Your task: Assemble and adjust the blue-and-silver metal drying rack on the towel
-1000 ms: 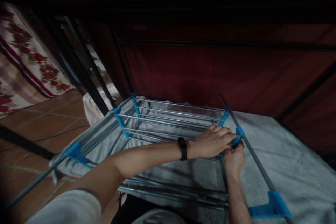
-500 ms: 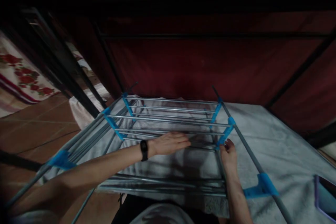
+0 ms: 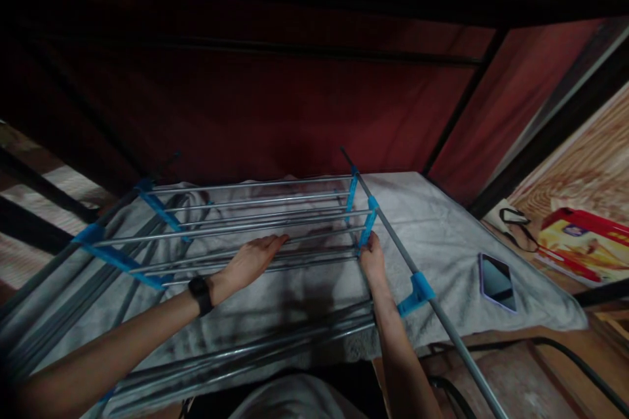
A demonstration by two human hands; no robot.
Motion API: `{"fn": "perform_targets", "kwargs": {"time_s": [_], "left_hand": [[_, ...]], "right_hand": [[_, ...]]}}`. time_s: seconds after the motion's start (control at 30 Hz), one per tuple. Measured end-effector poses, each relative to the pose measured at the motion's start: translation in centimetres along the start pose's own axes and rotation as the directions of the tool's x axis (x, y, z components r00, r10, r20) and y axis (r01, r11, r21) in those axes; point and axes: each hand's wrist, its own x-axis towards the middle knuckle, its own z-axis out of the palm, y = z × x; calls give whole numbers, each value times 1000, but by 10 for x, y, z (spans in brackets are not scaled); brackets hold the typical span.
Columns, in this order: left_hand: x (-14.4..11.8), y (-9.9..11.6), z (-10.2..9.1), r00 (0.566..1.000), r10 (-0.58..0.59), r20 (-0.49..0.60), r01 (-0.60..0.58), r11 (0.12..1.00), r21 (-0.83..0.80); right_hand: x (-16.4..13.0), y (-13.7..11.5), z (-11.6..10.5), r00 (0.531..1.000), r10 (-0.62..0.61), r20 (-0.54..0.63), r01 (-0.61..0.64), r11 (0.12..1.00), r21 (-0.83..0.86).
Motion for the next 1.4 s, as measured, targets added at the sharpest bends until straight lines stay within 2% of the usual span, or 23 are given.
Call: {"fn": "perform_targets", "kwargs": {"time_s": [0.2,0.37,0.53,0.77,0.9,0.97,1.03,1.1,1.27,1.33,1.4], "left_hand": [[8,1,4,999,-32,-11,31,998,-63],[10,-1,7,999,-33,-30,30,996,-89],[12,-2,4,1000,-24,2,24,996,-91],[13,6,3,999,-29,22,31,996,-86],[2,14,-4,999,19,-50,-19,1000,-3],[-9,13,-11,994,78,-73,-73,996,60],[-22,10,-17,988,137,-75,-127,985,121],[-34,5,-22,986,156,-65,-145,978,148],[-61,-10,-22,998,39,40,-43,994,104],[-74,-18,-21,995,12,103,-22,995,102],[-89,-27,-21,983,-68,169,54,994,91]], "right_hand": [[7,-35,2,987,-153,-49,156,985,66],[8,-39,-2,983,-157,-91,150,986,-74],[7,-42,-6,981,-167,-99,148,973,-175],[-2,-46,-8,991,-131,-35,117,955,-271],[-28,-42,-18,995,-95,-19,72,854,-516],[-41,-45,-19,989,-120,83,145,814,-562],[-53,-55,-11,950,-202,237,294,836,-464],[-62,-72,7,873,-330,360,441,848,-294],[-77,-120,77,604,-575,552,693,721,-6],[-80,-133,102,545,-615,569,736,676,26],[-83,-142,123,511,-616,599,765,644,10]]}}
